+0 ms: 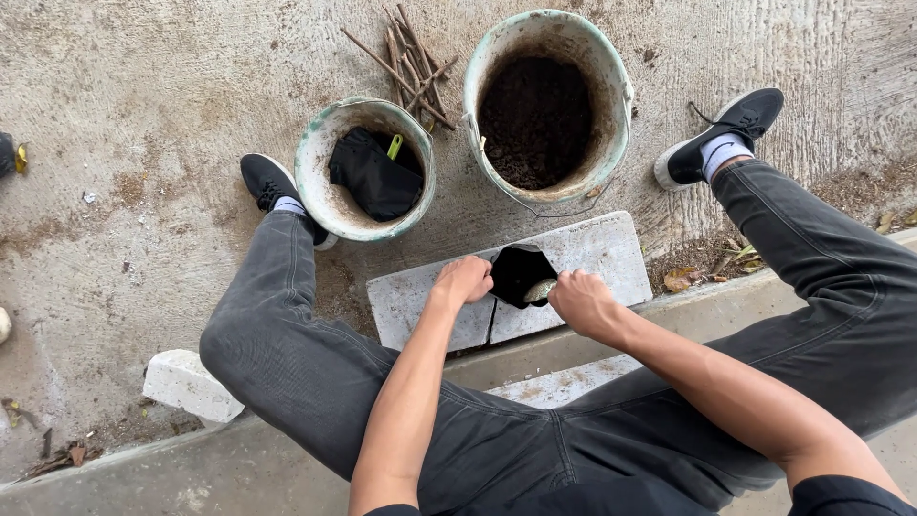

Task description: A person uses a hand trowel to scoop soil from a bucket and fill a small black polybag.

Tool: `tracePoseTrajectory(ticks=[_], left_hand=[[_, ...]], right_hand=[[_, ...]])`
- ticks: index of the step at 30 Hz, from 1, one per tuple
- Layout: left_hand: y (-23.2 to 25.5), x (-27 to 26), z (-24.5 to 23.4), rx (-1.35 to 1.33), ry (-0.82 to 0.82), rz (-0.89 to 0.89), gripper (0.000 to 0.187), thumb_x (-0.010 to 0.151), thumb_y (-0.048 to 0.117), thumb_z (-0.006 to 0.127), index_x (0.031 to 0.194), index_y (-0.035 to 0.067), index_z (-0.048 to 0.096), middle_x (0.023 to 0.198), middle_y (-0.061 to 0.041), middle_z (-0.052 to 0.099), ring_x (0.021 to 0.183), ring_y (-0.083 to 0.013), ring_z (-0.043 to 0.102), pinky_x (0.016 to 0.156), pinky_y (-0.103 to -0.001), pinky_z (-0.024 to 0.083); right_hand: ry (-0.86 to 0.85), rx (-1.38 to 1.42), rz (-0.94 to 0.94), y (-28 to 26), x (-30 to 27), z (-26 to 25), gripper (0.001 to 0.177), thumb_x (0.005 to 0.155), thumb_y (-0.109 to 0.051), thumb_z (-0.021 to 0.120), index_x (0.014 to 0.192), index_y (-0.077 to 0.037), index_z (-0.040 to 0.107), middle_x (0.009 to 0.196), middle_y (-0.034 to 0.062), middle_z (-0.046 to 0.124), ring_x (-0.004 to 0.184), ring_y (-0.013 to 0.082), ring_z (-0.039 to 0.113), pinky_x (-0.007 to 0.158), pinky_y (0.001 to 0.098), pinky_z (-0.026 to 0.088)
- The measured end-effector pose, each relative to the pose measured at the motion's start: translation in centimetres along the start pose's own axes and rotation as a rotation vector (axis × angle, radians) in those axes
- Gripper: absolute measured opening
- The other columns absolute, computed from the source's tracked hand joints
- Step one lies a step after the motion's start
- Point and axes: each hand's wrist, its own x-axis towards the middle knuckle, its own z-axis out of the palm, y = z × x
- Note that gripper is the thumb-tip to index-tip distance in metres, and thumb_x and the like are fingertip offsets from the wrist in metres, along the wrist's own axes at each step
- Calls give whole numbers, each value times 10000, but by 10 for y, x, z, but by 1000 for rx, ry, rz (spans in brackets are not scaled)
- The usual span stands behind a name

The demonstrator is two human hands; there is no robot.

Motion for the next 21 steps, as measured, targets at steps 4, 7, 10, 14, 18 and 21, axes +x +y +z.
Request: tracePoseTrajectory(ticks=[4,7,10,14,18,21], left_hand=[[-4,2,6,8,-8,5,261,844,317,533,845,122,706,1052,-160,718,1084,-434,687,917,-558,554],[-3,2,5,6,-5,6,257,842,322,536,841,127,703,1046,-157,720,1082,-433,688,913,-561,554],[-4,2,6,11,-9,6,260,846,317,537,850,121,707,1054,-164,721,1089,-439,685,921,-558,552],[-7,5,8,17,-9,9,262,840,316,533,857,122,708,1057,-166,720,1089,-437,685,914,-560,552],[-7,5,8,19,-8,15,268,841,311,530,868,116,712,1067,-169,722,1094,-438,684,918,-564,551],[-5,4,6,19,-11,5,265,841,321,536,867,125,712,1070,-159,724,1103,-431,684,925,-557,551]], right_hand=[[7,31,49,1,5,6,208,933,17,545,953,44,751,864,192,664,843,328,714,639,467,616],[71,65,94,0,7,1,222,969,-22,527,1024,59,727,920,188,664,886,345,716,651,497,620],[82,127,53,-1,1,-11,270,1005,-25,474,1050,78,719,942,212,674,890,372,723,660,520,625],[-31,228,-74,11,-8,-24,255,927,39,495,999,64,738,966,259,709,917,444,748,712,517,629],[-70,182,-51,17,-14,-33,242,878,65,510,902,34,749,911,253,721,858,437,757,659,498,624],[-90,177,-39,28,-11,-19,245,861,70,530,903,29,769,924,254,742,875,419,764,681,476,631]])
